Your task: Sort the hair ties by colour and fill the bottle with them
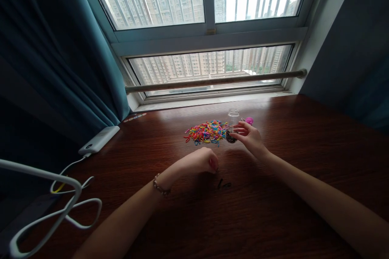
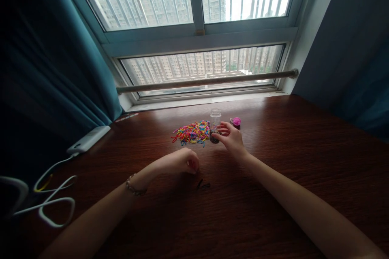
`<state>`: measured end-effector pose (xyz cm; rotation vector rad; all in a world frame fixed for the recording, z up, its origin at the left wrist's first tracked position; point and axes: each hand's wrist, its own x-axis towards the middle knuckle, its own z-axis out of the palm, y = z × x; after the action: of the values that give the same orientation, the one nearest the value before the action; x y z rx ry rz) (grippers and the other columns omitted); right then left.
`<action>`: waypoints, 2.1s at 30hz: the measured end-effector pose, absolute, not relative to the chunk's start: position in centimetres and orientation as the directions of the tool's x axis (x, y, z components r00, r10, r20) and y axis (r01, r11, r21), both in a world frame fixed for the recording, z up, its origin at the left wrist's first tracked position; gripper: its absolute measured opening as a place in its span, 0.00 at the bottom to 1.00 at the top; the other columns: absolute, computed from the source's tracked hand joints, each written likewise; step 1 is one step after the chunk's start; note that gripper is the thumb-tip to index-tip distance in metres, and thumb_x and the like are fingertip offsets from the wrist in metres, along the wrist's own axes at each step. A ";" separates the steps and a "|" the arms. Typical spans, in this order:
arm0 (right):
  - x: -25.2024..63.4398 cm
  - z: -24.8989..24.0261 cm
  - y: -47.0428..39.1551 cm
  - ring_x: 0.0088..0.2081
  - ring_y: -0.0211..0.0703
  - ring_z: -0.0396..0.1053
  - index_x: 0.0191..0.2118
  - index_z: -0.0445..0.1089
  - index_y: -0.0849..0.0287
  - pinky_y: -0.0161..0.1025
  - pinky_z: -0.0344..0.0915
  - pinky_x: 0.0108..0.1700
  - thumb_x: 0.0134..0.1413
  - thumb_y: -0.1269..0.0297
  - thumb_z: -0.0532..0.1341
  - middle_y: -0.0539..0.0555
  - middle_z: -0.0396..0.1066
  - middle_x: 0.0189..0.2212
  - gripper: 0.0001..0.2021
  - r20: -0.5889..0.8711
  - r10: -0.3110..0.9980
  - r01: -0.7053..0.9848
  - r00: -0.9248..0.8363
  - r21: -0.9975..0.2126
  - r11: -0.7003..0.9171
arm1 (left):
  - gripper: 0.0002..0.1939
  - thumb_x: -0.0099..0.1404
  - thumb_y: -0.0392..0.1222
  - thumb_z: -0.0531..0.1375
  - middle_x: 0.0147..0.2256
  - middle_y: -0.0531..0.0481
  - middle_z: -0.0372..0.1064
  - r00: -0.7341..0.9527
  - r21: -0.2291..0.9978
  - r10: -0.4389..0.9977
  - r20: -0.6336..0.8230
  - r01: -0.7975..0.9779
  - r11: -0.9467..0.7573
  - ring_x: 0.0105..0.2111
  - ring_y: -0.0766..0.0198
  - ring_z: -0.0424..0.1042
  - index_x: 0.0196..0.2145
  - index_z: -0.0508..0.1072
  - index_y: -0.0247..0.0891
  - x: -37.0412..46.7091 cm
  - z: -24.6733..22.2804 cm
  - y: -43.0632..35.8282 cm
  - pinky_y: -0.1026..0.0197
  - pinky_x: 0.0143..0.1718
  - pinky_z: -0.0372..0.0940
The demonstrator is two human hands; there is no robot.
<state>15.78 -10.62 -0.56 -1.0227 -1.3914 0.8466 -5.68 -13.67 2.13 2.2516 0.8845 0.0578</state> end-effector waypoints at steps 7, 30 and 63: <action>16.1 -0.5 -10.4 0.38 0.48 0.70 0.41 0.65 0.61 0.45 0.70 0.39 0.34 0.59 0.68 0.58 0.70 0.38 0.25 0.358 0.933 0.091 0.040 -0.931 0.353 | 0.08 0.53 0.34 0.55 0.20 0.52 0.69 0.614 0.441 0.753 -0.234 0.758 -0.481 0.20 0.68 0.65 0.24 0.75 0.35 -3.5 2.1 -16.7 0.68 0.23 0.56; 16.9 -0.6 -10.5 0.43 0.49 0.67 0.46 0.65 0.56 0.47 0.65 0.46 0.43 0.64 0.64 0.55 0.68 0.42 0.20 0.666 0.728 0.498 -0.163 -0.582 0.643 | 0.04 0.46 0.34 0.58 0.22 0.51 0.71 0.519 0.791 0.853 -0.057 0.544 -0.279 0.25 0.65 0.70 0.23 0.73 0.32 -5.4 3.6 -13.3 0.67 0.24 0.61; 16.2 -1.7 -10.6 0.42 0.47 0.67 0.45 0.64 0.56 0.46 0.66 0.44 0.41 0.65 0.63 0.55 0.68 0.41 0.20 0.572 0.787 0.454 -0.231 -0.652 0.608 | 0.06 0.58 0.38 0.57 0.39 0.47 0.69 0.191 0.689 0.772 0.606 0.358 -0.630 0.40 0.63 0.69 0.35 0.68 0.36 -5.0 3.6 -13.4 0.62 0.41 0.66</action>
<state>16.25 -10.60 -1.74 -0.9953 -1.8740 0.4350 -5.03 -13.42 3.62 2.0778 1.0587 1.4253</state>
